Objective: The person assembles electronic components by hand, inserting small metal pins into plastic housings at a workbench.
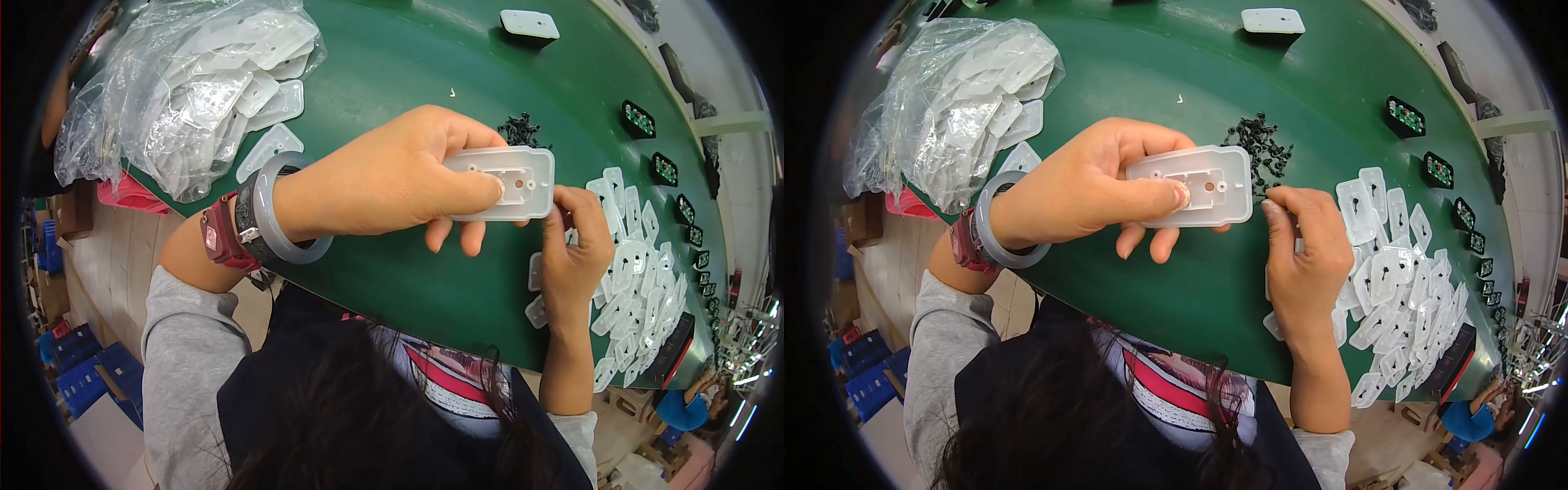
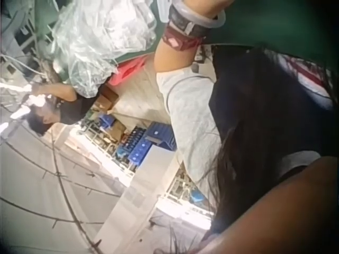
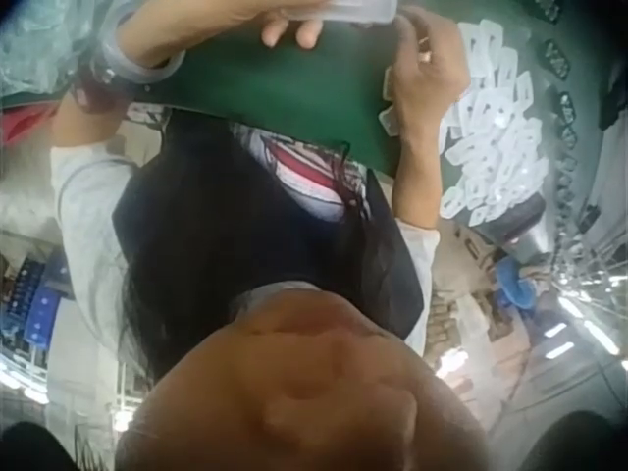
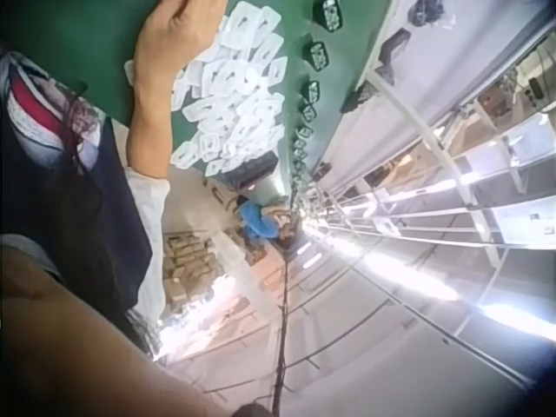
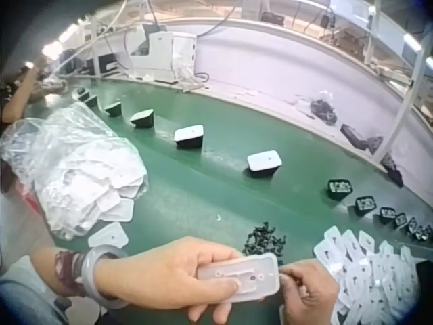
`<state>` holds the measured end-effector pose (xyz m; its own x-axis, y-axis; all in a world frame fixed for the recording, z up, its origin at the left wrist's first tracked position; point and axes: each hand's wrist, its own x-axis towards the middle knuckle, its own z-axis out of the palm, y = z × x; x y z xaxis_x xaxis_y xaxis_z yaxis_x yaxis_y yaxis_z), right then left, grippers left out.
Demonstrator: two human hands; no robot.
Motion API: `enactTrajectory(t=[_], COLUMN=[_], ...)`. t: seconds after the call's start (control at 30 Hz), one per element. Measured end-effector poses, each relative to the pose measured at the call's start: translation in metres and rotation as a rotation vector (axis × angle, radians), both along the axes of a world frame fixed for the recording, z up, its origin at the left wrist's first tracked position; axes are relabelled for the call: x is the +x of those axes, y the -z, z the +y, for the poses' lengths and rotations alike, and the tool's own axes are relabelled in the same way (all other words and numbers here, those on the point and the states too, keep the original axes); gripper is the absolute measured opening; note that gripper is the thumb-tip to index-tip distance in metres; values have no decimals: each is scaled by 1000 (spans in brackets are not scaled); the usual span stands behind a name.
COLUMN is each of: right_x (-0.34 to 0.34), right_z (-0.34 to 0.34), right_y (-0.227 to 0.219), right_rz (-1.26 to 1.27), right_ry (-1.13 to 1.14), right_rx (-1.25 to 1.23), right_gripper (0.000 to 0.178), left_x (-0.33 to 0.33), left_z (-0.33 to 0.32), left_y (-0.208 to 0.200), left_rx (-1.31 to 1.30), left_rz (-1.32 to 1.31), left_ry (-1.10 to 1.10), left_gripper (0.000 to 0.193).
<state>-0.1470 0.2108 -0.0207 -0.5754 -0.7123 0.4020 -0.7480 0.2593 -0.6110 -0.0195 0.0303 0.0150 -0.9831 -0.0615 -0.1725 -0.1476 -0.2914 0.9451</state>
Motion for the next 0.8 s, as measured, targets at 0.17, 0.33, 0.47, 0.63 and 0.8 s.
enactTrajectory(t=[0.17,0.33,0.47,0.63,0.8], right_x=[1,4,8,19,21], right_z=[3,10,11,6,4], right_y=[-5,-9,-12,-12,-10], right_rz=[5,31,56,28,-31], right_ry=[11,4,-31,-107,-104], right_rx=[-122,-253,-312,-289,-245], right_gripper=[12,13,15,16,16], left_x=[2,1,-2,-6,-6], left_z=[-4,-4,1,16,26], left_y=[-4,-6,1,12,17], left_rx=[-50,-76,-57,3,-9], left_rz=[-57,-110,-103,-35,28], left_ry=[14,29,14,-23,-101], left_gripper=[20,22,20,16,16])
